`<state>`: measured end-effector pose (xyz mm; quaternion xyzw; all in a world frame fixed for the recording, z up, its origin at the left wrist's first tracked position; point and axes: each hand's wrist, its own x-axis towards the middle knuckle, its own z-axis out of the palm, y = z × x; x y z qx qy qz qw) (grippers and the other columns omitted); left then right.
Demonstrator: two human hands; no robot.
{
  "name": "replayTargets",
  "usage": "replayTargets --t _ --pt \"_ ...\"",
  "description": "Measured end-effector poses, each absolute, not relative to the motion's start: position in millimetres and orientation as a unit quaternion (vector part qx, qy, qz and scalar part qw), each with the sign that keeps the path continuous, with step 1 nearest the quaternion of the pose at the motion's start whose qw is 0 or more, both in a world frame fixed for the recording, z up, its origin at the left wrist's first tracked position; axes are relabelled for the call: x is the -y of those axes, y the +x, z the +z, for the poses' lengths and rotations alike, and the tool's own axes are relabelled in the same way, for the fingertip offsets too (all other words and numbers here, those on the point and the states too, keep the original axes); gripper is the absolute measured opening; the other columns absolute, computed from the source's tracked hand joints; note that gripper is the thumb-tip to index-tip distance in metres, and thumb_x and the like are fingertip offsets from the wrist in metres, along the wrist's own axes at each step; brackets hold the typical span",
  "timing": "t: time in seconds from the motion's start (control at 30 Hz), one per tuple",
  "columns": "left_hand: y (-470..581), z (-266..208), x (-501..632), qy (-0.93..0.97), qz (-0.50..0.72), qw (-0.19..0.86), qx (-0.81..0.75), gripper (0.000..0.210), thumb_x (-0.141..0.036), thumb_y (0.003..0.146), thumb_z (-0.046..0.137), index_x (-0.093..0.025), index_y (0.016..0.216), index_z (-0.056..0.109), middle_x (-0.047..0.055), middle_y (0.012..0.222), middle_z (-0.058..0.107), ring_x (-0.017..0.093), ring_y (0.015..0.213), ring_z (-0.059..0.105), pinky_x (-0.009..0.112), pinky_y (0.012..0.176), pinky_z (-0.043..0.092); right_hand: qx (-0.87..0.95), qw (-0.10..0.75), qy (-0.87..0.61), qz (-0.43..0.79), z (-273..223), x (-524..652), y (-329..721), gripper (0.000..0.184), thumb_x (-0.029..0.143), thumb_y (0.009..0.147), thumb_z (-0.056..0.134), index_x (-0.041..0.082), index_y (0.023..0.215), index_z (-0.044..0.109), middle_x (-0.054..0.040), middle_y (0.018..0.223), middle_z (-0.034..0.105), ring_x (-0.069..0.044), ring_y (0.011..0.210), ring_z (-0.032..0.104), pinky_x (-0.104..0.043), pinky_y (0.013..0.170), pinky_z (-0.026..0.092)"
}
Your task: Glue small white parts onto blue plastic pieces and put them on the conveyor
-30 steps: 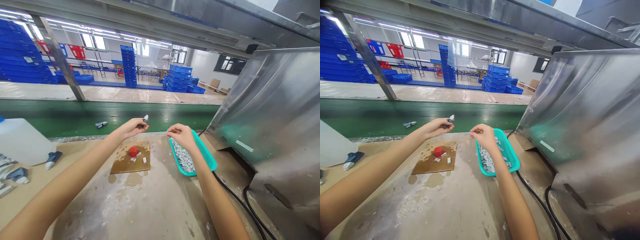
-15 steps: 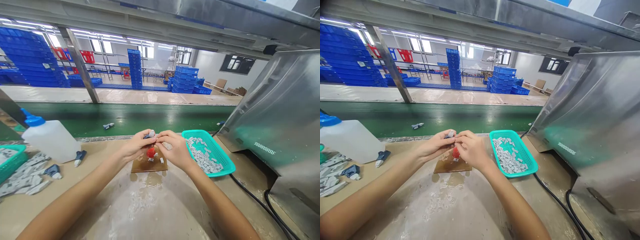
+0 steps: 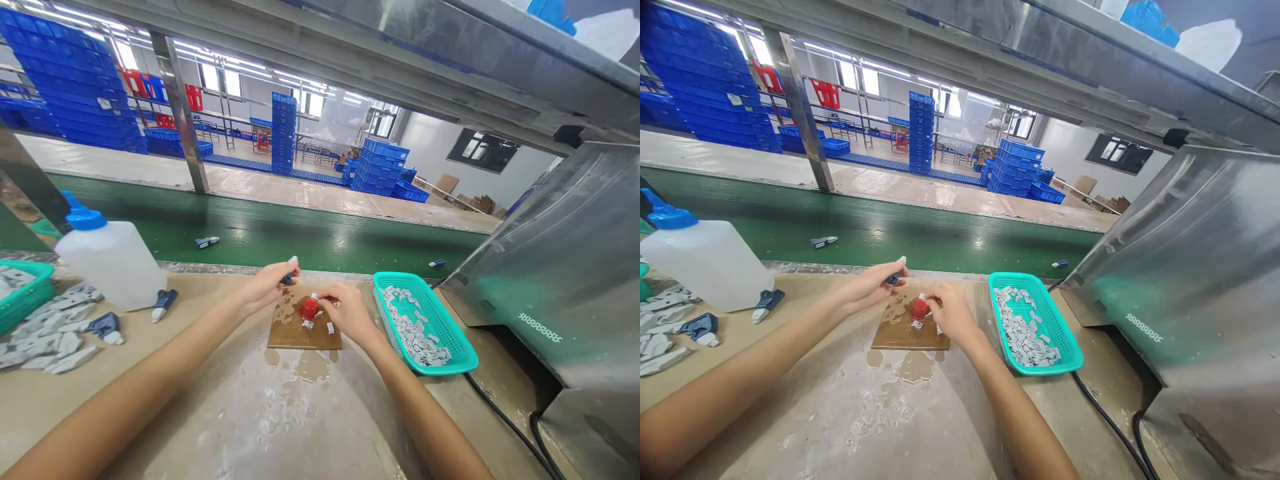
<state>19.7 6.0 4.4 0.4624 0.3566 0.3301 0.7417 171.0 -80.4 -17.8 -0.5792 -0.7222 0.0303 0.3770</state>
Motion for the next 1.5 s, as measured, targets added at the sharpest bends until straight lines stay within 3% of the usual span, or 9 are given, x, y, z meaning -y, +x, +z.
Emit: replayTargets --t 0.23,0.47,0.63,0.77,0.97,1.07,1.2,1.33,1.5 --pt "7.1 0.9 -20.1 0.475 0.326 0.728 -0.373 0.03 -0.04 0.067 0.067 -0.014 0.08 0.062 -0.005 0.06 0.044 -0.001 0.036 0.025 0.016 0.036 0.019 0.744 0.288 -0.601 0.055 -25.8 78.1 169.8 0.022 -0.002 0.072 0.055 0.017 0.067 0.066 -0.0012 0.065 0.06 -0.013 0.061 0.052 -0.022 0.058 0.038" --pt "11.3 -0.8 -15.8 0.442 0.332 0.749 -0.364 0.014 -0.011 0.067 0.066 -0.012 0.08 0.063 -0.001 0.066 0.051 0.004 0.051 0.045 0.018 0.048 0.034 0.751 0.26 -0.605 0.036 -24.5 80.5 168.0 0.024 -0.003 0.072 0.052 0.016 0.066 0.066 -0.0009 0.063 0.055 -0.012 0.061 0.048 -0.022 0.057 0.035" --pt "8.2 2.8 -15.0 0.439 0.286 0.777 -0.347 0.023 -0.019 0.074 0.062 -0.017 0.097 0.062 0.002 0.072 0.056 0.012 0.066 0.058 0.023 0.058 0.041 0.747 0.253 -0.614 0.03 -27.8 80.1 166.3 0.022 -0.002 0.073 0.051 0.013 0.068 0.066 -0.0028 0.065 0.054 -0.014 0.064 0.049 -0.024 0.059 0.037" --pt "7.8 1.7 -13.6 0.43 0.261 0.788 -0.354 0.015 -0.022 0.078 0.057 -0.015 0.09 0.061 0.01 0.091 0.063 0.019 0.079 0.062 0.025 0.059 0.042 0.758 0.259 -0.599 0.026 -29.6 79.2 166.8 0.023 -0.002 0.073 0.049 0.014 0.069 0.065 -0.0031 0.066 0.055 -0.015 0.065 0.05 -0.025 0.06 0.039" --pt "12.1 -5.3 -13.2 0.399 0.303 0.803 -0.321 0.004 -0.013 0.073 0.059 -0.011 0.075 0.061 0.006 0.073 0.059 0.009 0.056 0.052 0.02 0.045 0.035 0.755 0.25 -0.605 0.015 -27.0 79.7 165.0 0.024 -0.002 0.071 0.049 0.015 0.065 0.065 -0.0033 0.063 0.056 -0.015 0.061 0.051 -0.026 0.057 0.04" --pt "11.8 -3.8 -10.3 0.422 0.295 0.803 -0.3 0.014 -0.011 0.072 0.06 -0.013 0.085 0.064 0.0 0.061 0.052 0.007 0.052 0.049 0.019 0.048 0.038 0.74 0.289 -0.606 0.045 -20.8 81.6 163.0 0.024 -0.001 0.07 0.051 0.016 0.063 0.066 -0.0031 0.061 0.059 -0.015 0.06 0.053 -0.026 0.057 0.042" --pt "10.0 1.3 -5.1 0.436 0.277 0.809 -0.281 0.034 -0.011 0.072 0.061 -0.018 0.105 0.06 0.0 0.065 0.057 0.012 0.068 0.058 0.024 0.067 0.046 0.65 0.444 -0.603 0.13 -7.4 84.4 165.2 0.015 0.006 0.068 0.056 0.017 0.066 0.067 -0.0031 0.068 0.066 -0.015 0.063 0.059 -0.027 0.06 0.048" --pt "11.5 1.7 -2.5 0.454 0.299 0.786 -0.295 0.026 -0.013 0.066 0.068 -0.015 0.092 0.063 0.004 0.078 0.066 0.011 0.071 0.06 0.023 0.069 0.045 0.564 0.559 -0.564 0.226 3.7 86.6 169.2 0.007 0.017 0.067 0.061 0.017 0.072 0.067 -0.004 0.077 0.068 -0.017 0.072 0.064 -0.029 0.068 0.052" --pt "16.0 2.0 4.7 0.464 0.304 0.786 -0.274 0.028 -0.01 0.054 0.075 -0.016 0.078 0.061 0.002 0.079 0.066 0.011 0.072 0.061 0.023 0.073 0.046 0.561 0.601 -0.509 0.256 4.4 87.1 168.4 0.01 0.024 0.066 0.063 0.018 0.074 0.067 -0.0041 0.078 0.067 -0.018 0.075 0.064 -0.032 0.073 0.053"
